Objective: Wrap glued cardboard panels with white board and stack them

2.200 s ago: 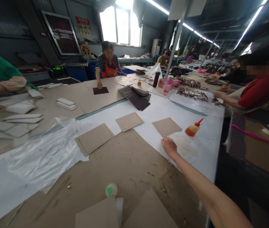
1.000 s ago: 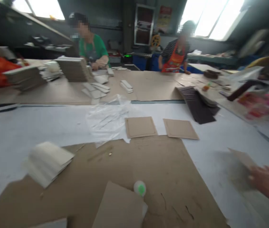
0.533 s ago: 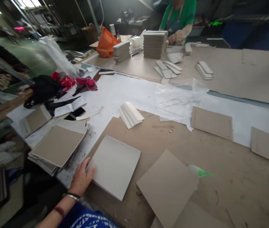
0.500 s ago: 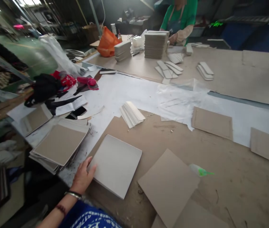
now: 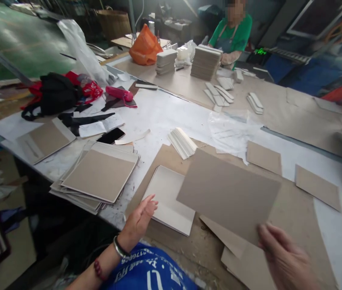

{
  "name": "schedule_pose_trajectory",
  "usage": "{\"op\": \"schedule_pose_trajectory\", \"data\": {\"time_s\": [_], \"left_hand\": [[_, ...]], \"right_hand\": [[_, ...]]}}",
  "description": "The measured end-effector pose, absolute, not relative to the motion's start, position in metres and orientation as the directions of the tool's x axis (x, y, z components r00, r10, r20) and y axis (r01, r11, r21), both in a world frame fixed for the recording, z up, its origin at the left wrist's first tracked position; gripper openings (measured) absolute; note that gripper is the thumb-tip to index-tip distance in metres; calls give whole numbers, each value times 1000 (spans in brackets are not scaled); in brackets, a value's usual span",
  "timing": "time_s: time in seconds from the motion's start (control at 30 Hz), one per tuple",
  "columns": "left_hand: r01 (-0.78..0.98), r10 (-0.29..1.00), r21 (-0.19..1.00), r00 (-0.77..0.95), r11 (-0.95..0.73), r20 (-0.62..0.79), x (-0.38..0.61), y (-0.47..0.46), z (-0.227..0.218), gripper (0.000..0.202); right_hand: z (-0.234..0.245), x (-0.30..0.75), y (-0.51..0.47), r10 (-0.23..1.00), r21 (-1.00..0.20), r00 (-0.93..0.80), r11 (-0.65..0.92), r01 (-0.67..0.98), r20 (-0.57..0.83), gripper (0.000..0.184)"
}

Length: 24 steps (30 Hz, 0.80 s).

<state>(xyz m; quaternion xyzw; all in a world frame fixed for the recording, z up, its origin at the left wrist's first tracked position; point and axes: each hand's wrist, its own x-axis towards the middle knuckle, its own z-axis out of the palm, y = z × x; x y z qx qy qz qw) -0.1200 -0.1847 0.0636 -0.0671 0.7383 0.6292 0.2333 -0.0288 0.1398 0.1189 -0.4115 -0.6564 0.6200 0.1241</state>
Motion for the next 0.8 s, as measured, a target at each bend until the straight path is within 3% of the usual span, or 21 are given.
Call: {"op": "schedule_pose_trajectory", "data": {"time_s": [0.1,0.23,0.37,0.47,0.6,0.8], "left_hand": [[-405,220,893,-869,196,-443,-124,-195,72,66],[-350,128,867,-901,354,-416,-132,-215,60,51],[-122,192,745,-928,655,-320,-145,-233,39,32],[30,279,601,-904,799,-325,-158,-238,27,29],[122,335,471,-853,874,-401,-172,-237,17,26],[203,395,392,-765,897,-509,-175,-236,10,27]], "right_hand": [[91,-44,68,595,-872,-648,-222,436,-475,39],[55,-46,21,544,-868,-694,-150,473,-472,35],[31,-48,13,523,-838,-748,108,534,-410,31],[20,-54,10,536,-740,-763,334,584,-360,30],[11,-59,6,547,-579,-777,539,611,-311,25],[-1,-58,3,530,-385,-796,696,606,-293,18]]}}
